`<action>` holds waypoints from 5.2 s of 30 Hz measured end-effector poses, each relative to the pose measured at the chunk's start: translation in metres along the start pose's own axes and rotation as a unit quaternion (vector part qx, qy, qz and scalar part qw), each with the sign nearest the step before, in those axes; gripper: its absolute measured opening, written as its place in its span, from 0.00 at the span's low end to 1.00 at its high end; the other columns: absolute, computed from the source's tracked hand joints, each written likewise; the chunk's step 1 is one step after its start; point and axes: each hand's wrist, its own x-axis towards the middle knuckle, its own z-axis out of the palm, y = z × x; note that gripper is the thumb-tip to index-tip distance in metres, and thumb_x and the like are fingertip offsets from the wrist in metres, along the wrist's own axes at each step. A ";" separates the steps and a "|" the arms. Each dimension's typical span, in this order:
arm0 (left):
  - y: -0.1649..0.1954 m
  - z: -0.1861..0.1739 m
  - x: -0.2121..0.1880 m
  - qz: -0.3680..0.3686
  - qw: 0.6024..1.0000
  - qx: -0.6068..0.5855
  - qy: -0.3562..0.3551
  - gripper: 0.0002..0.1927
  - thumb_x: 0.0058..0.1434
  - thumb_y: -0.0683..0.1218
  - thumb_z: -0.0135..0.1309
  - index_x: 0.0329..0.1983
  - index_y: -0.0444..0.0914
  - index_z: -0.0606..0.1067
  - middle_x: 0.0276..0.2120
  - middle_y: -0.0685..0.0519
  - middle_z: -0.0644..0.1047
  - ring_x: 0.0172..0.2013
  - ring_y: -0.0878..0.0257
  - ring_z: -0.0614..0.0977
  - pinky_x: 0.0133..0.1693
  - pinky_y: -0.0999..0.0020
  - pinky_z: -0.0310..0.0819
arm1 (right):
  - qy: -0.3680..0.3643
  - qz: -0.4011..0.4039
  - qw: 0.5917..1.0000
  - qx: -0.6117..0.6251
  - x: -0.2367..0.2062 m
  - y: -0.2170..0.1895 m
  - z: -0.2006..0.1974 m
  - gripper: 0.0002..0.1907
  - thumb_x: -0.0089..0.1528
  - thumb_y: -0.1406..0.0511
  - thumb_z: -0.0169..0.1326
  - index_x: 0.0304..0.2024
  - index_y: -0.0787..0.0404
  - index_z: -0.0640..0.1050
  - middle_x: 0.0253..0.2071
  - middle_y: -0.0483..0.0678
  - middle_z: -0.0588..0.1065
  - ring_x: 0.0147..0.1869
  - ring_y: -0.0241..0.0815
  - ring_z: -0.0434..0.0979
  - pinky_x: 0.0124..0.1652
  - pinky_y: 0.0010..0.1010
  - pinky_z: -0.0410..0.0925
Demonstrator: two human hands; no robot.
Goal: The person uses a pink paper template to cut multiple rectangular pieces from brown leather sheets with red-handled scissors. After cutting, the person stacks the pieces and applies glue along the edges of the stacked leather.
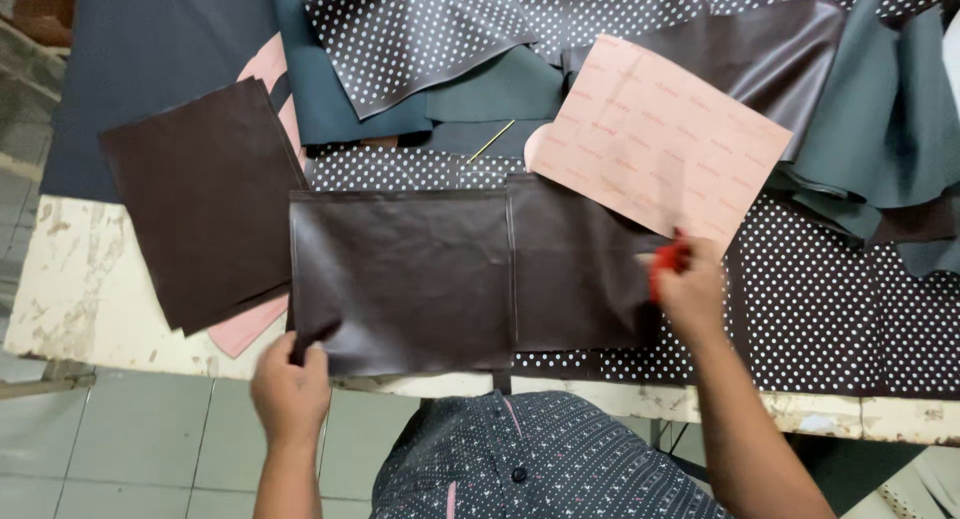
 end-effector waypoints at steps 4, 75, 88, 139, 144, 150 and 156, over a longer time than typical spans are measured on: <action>0.031 -0.038 0.018 0.168 0.974 -0.105 0.109 0.10 0.61 0.36 0.51 0.45 0.33 0.78 0.49 0.44 0.80 0.51 0.49 0.81 0.56 0.57 0.74 | -0.125 -0.193 0.973 0.023 0.008 -0.069 0.058 0.25 0.54 0.69 0.63 0.53 0.64 0.71 0.41 0.57 0.77 0.45 0.49 0.81 0.46 0.36 0.72; 0.033 0.091 0.069 -0.349 0.702 -0.462 -0.415 0.10 0.59 0.45 0.63 0.35 0.31 0.81 0.30 0.50 0.83 0.27 0.68 0.80 0.32 0.76 0.75 | -0.306 0.345 0.842 0.280 -0.221 -0.164 0.170 0.22 0.67 0.50 0.47 0.40 0.64 0.72 0.33 0.47 0.75 0.33 0.39 0.79 0.35 0.30 0.75; 0.035 0.089 0.064 -0.280 0.747 -0.449 -0.403 0.13 0.58 0.46 0.65 0.31 0.29 0.82 0.28 0.49 0.83 0.25 0.67 0.78 0.31 0.74 0.74 | -0.262 0.344 0.859 0.273 -0.209 -0.181 0.181 0.21 0.66 0.50 0.50 0.33 0.62 0.74 0.22 0.46 0.75 0.23 0.37 0.76 0.27 0.28 0.71; 0.030 0.047 0.066 -0.130 0.802 -0.354 -0.464 0.18 0.58 0.50 0.64 0.22 0.30 0.81 0.20 0.54 0.79 0.22 0.70 0.75 0.26 0.72 0.69 | -0.181 0.361 0.853 0.330 -0.146 -0.202 0.196 0.20 0.63 0.49 0.57 0.30 0.58 0.72 0.22 0.42 0.69 0.18 0.33 0.69 0.20 0.26 0.66; 0.029 0.036 0.067 -0.122 0.777 -0.393 -0.476 0.15 0.59 0.48 0.63 0.25 0.30 0.81 0.24 0.55 0.80 0.25 0.70 0.76 0.29 0.73 0.70 | -0.177 0.347 0.871 0.299 -0.149 -0.202 0.193 0.20 0.62 0.50 0.57 0.31 0.59 0.74 0.22 0.42 0.69 0.17 0.33 0.68 0.19 0.26 0.65; 0.024 0.025 0.064 -0.069 0.770 -0.411 -0.483 0.12 0.60 0.47 0.61 0.29 0.32 0.82 0.27 0.58 0.79 0.28 0.73 0.76 0.31 0.74 0.71 | -0.179 0.348 0.835 0.386 -0.128 -0.204 0.202 0.19 0.63 0.50 0.58 0.32 0.57 0.72 0.22 0.40 0.68 0.18 0.33 0.68 0.20 0.26 0.65; 0.021 0.024 0.062 -0.070 0.781 -0.389 -0.484 0.14 0.60 0.48 0.62 0.26 0.30 0.82 0.25 0.58 0.78 0.27 0.72 0.75 0.30 0.73 0.70 | -0.168 0.342 0.858 0.344 -0.132 -0.205 0.203 0.21 0.62 0.49 0.59 0.31 0.58 0.71 0.21 0.41 0.67 0.17 0.33 0.66 0.19 0.26 0.63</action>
